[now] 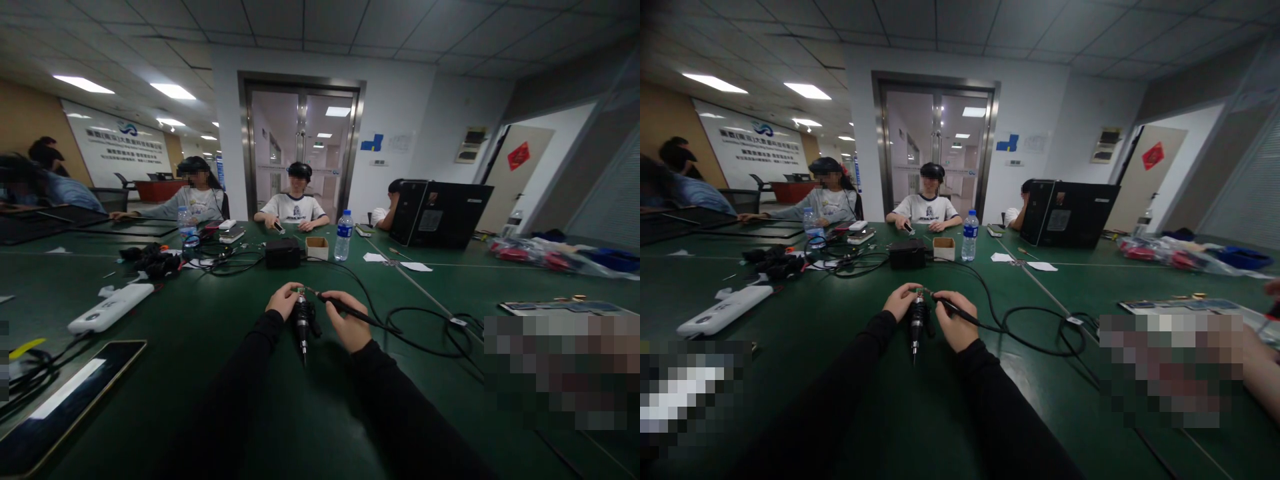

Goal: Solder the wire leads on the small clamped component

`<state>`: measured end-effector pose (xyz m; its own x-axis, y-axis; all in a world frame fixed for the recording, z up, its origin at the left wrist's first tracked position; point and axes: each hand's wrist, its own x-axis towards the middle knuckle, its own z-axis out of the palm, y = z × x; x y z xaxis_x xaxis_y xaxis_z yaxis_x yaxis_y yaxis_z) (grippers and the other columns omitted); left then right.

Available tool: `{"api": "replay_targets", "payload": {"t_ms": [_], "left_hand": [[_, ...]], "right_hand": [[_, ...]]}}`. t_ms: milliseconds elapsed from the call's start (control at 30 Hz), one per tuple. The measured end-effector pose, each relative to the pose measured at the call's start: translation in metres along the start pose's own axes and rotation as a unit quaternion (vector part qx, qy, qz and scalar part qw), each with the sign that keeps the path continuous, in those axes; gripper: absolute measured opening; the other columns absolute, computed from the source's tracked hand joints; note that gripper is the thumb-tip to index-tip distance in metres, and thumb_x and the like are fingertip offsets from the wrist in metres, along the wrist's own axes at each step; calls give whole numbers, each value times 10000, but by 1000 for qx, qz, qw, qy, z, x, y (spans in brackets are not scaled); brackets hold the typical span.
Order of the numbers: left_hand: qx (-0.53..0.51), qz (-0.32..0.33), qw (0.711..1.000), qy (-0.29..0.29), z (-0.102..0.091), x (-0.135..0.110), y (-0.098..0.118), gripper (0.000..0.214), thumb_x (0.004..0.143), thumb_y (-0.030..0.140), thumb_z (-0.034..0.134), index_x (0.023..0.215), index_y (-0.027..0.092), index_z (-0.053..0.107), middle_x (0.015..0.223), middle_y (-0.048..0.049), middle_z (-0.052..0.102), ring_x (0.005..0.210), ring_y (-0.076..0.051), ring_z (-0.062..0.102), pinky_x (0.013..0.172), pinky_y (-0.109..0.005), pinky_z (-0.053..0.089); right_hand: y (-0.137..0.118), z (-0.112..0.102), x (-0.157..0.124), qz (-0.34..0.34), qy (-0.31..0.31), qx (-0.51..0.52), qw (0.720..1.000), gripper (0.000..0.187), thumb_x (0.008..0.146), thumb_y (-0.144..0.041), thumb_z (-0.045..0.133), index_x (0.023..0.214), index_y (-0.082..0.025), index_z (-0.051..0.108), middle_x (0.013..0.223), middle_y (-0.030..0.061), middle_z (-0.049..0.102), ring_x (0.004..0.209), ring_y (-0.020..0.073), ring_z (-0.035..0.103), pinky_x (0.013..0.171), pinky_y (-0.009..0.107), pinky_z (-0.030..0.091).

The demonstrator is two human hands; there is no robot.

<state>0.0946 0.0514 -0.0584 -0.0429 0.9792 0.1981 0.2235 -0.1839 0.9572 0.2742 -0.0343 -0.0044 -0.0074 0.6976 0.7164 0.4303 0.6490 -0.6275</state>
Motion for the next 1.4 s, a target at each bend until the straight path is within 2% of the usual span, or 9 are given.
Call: {"api": "replay_targets", "payload": {"t_ms": [133, 333, 633, 967, 1400], "left_hand": [[-25, -5, 1000, -4, 0, -2, 2, 290, 749, 169, 584, 1025, 186, 671, 838, -33, 738, 805, -174, 681, 852, -305, 506], [-28, -15, 999, 7, 2, -1, 2, 277, 745, 184, 627, 1018, 186, 674, 855, -49, 747, 819, -187, 691, 864, -327, 511], [-41, 15, 999, -9, 0, 2, -7, 283, 743, 193, 631, 1023, 181, 665, 855, -54, 748, 819, -191, 694, 856, -329, 515], [-48, 30, 998, -12, 1, 7, -15, 284, 758, 165, 580, 1034, 180, 644, 875, -55, 746, 826, -177, 691, 836, -312, 519], [-61, 33, 997, -20, 0, 5, -12, 262, 759, 200, 601, 1017, 183, 644, 878, -59, 746, 831, -183, 696, 848, -328, 519]], "right_hand": [[-3, 2, -1, -18, -10, -23, 1000, 177, 778, -212, 540, 846, -201, 703, 827, 45, 715, 684, 169, 637, 673, 291, 516], [-5, 6, 0, -28, -19, -35, 999, 180, 784, -212, 526, 844, -209, 695, 819, 44, 711, 696, 173, 637, 684, 295, 517], [-3, 7, -1, -42, -16, -33, 998, 171, 769, -173, 532, 826, -196, 691, 822, 51, 716, 746, 187, 659, 731, 307, 517], [-3, 5, -1, -40, -16, -38, 998, 180, 770, -180, 518, 828, -213, 684, 839, 41, 717, 763, 185, 656, 750, 313, 514], [-3, 7, -2, -42, -26, -33, 998, 180, 769, -183, 519, 827, -212, 687, 828, 42, 714, 760, 184, 655, 752, 309, 517]]}}
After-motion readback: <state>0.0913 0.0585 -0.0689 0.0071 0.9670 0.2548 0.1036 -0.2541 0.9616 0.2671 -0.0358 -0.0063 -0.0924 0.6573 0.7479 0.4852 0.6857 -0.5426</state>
